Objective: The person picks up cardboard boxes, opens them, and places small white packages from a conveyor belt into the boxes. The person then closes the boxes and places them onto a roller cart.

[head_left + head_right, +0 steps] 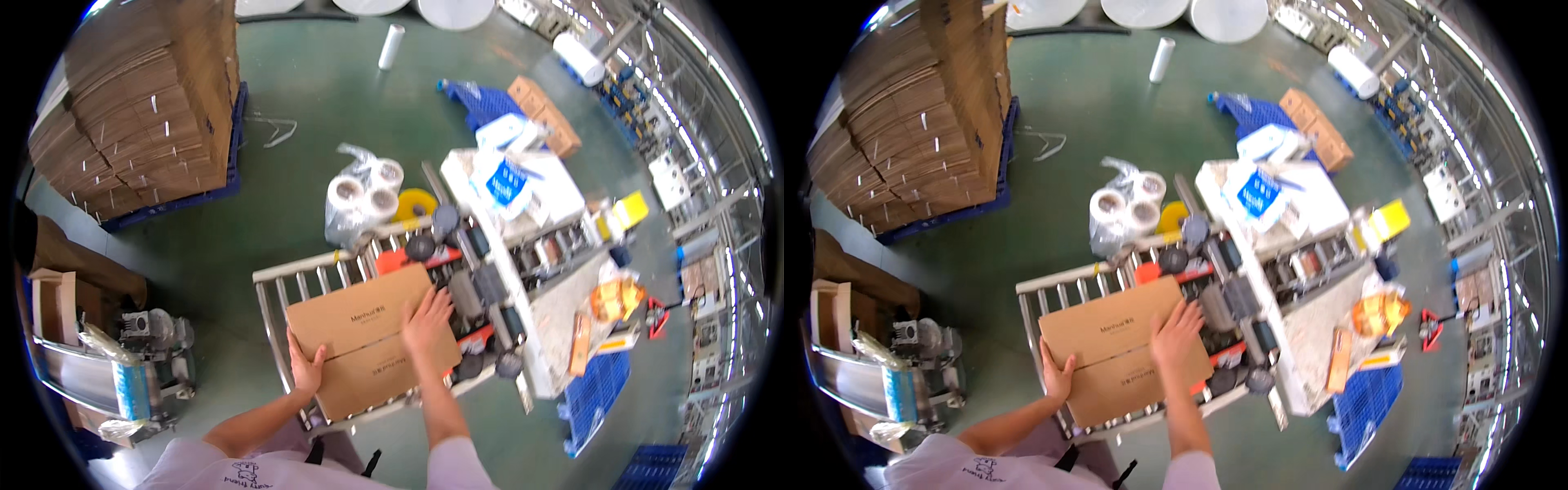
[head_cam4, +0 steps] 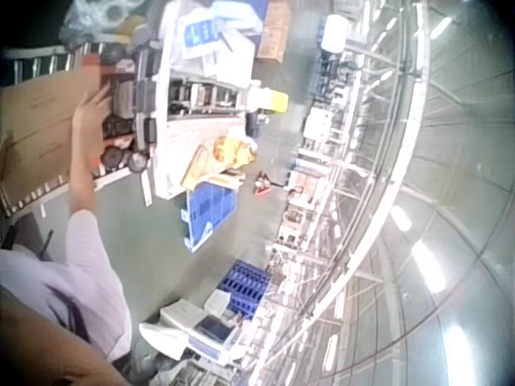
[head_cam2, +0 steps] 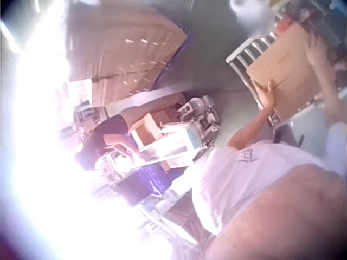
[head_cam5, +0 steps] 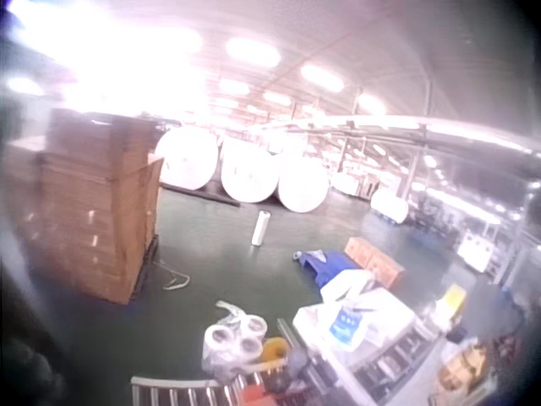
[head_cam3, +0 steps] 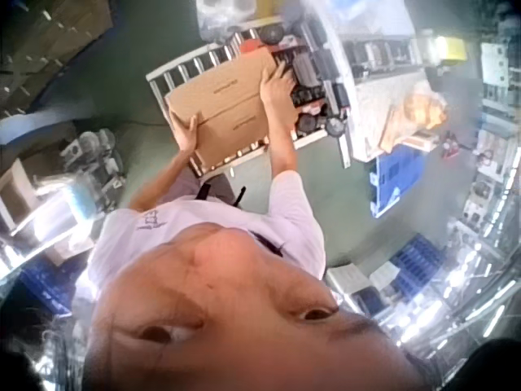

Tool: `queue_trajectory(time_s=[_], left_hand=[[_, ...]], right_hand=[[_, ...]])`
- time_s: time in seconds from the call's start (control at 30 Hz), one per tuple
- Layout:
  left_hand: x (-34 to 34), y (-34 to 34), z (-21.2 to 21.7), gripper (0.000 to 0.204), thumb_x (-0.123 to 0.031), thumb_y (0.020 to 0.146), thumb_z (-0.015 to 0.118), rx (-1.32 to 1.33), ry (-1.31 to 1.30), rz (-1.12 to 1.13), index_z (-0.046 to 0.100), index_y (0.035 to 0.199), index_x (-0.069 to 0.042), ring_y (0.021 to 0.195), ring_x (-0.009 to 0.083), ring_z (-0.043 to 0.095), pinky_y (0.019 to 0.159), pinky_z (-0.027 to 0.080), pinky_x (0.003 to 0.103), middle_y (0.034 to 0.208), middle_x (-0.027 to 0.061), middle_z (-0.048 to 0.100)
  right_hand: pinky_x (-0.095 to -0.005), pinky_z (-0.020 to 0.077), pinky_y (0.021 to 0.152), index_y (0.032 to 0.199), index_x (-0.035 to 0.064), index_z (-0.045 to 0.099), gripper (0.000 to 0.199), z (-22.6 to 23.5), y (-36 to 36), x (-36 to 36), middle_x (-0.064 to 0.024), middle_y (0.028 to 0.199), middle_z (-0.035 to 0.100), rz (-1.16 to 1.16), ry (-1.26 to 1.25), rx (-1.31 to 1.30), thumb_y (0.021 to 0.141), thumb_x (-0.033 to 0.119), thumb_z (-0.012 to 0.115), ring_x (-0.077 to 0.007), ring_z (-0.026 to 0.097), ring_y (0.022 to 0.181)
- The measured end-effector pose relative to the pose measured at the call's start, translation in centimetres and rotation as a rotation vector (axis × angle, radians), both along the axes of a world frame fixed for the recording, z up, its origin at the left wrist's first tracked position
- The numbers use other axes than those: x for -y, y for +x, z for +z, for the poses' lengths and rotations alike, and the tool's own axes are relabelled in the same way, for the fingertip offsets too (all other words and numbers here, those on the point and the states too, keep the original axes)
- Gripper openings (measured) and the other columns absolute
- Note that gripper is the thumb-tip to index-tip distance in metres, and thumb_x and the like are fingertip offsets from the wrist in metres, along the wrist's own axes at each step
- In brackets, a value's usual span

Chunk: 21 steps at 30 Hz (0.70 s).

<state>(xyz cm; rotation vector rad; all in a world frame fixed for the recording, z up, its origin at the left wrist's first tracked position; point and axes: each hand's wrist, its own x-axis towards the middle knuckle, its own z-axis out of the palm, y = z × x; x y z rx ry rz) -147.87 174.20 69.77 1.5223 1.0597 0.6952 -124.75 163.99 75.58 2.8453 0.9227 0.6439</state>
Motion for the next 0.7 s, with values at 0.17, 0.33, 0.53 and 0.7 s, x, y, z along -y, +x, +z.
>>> queue_trajectory(time_s=[0.17, 0.33, 0.53, 0.7], left_hand=[[-0.2, 6.2, 0.5, 0.097, -0.02, 0.076, 0.069, -0.097, -0.055, -0.088, 0.0, 0.142, -0.003, 0.118, 0.0412, 0.04, 0.098, 0.037, 0.041, 0.134, 0.026, 0.027], [1.4, 9.9, 1.1, 0.09, -0.032, 0.083, 0.06, -0.256, -0.169, -0.333, -0.001, 0.141, -0.001, 0.116, 0.0443, 0.042, 0.095, 0.04, 0.041, 0.135, 0.0299, 0.024], [-4.1, 2.9, -0.2, 0.052, -0.031, 0.092, 0.043, -0.266, -0.204, -1.004, 0.028, 0.135, -0.007, 0.093, 0.0323, 0.058, 0.079, 0.047, 0.037, 0.116, 0.0156, 0.052], [-7.8, -21.6, -16.0, 0.032, -0.037, 0.084, 0.049, -1.004, -0.074, -0.792, 0.064, 0.105, -0.017, 0.1, 0.0278, 0.059, 0.085, 0.047, 0.04, 0.106, 0.0087, 0.063]], right_hand=[[-0.0496, 0.0173, 0.108, 0.135, -0.0041, 0.028, 0.067, -0.1, -2.4, -1.1, -0.0247, 0.144, 0.018, 0.269, 0.048, -0.421, 0.086, 0.037, 0.049, -0.0381, 0.017, 0.134], [-0.049, 0.0181, 0.108, 0.135, -0.005, 0.027, 0.07, -1.1, 2.4, 1.9, -0.0264, 0.143, 0.017, 0.207, 0.065, -0.428, 0.084, 0.035, 0.052, -0.0391, 0.015, 0.134], [-0.0507, 0.0167, 0.108, 0.134, -0.0082, 0.026, 0.074, 0.1, -4.9, 0.3, -0.0267, 0.142, 0.021, 0.297, 0.066, -0.499, 0.082, 0.037, 0.054, -0.041, 0.016, 0.134], [-0.0467, 0.0142, 0.11, 0.137, -0.0071, 0.022, 0.075, -1.6, 1.0, 1.3, -0.025, 0.144, 0.017, 0.337, -0.012, -0.376, 0.081, 0.033, 0.053, -0.0375, 0.013, 0.136]])
